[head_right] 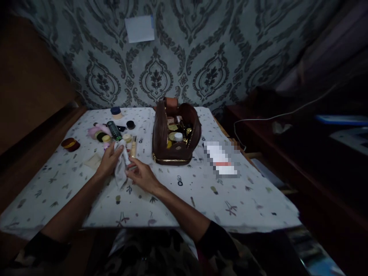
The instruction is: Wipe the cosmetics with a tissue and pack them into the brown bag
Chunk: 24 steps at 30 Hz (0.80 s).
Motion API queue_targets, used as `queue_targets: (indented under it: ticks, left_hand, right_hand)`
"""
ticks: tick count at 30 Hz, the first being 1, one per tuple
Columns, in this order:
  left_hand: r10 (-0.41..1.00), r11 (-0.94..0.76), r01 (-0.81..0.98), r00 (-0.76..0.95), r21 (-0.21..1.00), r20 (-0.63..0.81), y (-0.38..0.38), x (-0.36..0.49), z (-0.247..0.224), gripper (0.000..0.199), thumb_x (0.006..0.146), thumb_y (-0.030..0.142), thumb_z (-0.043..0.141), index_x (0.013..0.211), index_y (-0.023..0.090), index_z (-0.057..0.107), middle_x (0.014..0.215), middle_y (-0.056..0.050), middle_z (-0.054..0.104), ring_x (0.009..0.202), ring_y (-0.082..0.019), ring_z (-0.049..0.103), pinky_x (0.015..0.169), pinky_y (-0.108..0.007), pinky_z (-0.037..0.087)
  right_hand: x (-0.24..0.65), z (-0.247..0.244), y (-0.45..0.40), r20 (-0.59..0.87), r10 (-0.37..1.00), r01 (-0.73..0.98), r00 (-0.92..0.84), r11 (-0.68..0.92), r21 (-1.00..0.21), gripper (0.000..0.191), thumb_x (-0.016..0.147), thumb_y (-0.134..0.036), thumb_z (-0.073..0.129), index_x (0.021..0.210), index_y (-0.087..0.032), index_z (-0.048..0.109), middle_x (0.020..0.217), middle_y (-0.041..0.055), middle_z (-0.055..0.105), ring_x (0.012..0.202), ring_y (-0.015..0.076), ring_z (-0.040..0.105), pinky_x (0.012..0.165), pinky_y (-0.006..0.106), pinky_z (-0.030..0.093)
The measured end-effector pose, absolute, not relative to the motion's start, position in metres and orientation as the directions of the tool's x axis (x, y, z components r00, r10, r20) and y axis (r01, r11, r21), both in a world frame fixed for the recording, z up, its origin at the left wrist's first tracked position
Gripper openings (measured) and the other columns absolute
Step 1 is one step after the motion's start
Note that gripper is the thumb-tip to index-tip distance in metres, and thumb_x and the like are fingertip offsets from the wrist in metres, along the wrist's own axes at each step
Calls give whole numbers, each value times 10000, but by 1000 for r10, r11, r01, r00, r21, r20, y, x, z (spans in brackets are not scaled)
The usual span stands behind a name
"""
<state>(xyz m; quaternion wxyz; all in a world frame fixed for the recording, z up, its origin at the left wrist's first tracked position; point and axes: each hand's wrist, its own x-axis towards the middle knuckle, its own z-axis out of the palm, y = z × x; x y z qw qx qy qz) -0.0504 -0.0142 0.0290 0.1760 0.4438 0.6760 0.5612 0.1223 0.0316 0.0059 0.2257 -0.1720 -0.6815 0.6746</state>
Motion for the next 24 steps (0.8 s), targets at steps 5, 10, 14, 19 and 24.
queue_targets:
  ticks: [5, 10, 14, 19, 24]
  left_hand:
    - [761, 5, 677, -480, 736, 437, -13, -59, 33, 281, 882, 386, 444, 916, 171, 622, 913, -65, 653, 908, -238, 601, 876, -364, 477]
    - [733, 110, 862, -407, 496, 545, -20, -63, 40, 301, 872, 209, 397, 1027, 156, 650, 1027, -109, 612, 1042, -258, 578, 953, -389, 472]
    - [786, 379, 873, -479, 306, 391, -23, -60, 39, 357, 877, 159, 403, 1141, 147, 643, 1249, -167, 546, 1194, -327, 517, 995, -476, 457]
    - [825, 489, 859, -511, 149, 242, -23, -55, 35, 397, 886, 134, 411, 1224, 159, 617, 1417, -205, 450, 1306, -385, 429, 948, -553, 482]
    - [814, 491, 864, -500, 110, 294, -21, -58, 34, 366, 882, 143, 441, 1212, 78, 583, 1462, -288, 352, 1375, -425, 351, 1035, -564, 413]
  right_hand:
    - [121, 2, 33, 119, 533, -82, -838, 92, -992, 625, 828, -424, 678, 1380, -179, 518, 1255, 135, 589, 866, 152, 639, 563, 223, 566]
    - [122, 5, 32, 122, 526, -72, -842, 114, -991, 572, 832, -373, 663, 1342, -148, 539, 1254, 149, 592, 1025, 217, 641, 553, 216, 560]
    - [122, 11, 31, 105, 529, -53, -842, 114, -992, 536, 824, -347, 663, 1299, -121, 557, 1132, 127, 628, 967, 205, 650, 552, 218, 554]
    - [123, 14, 30, 126, 530, -55, -839, 148, -988, 427, 834, -338, 661, 1212, -147, 610, 1042, 85, 636, 907, 179, 642, 556, 211, 534]
    - [123, 13, 30, 145, 538, -43, -830, 197, -979, 345, 840, -303, 672, 1151, -156, 648, 1043, 75, 652, 891, 164, 632, 621, 224, 523]
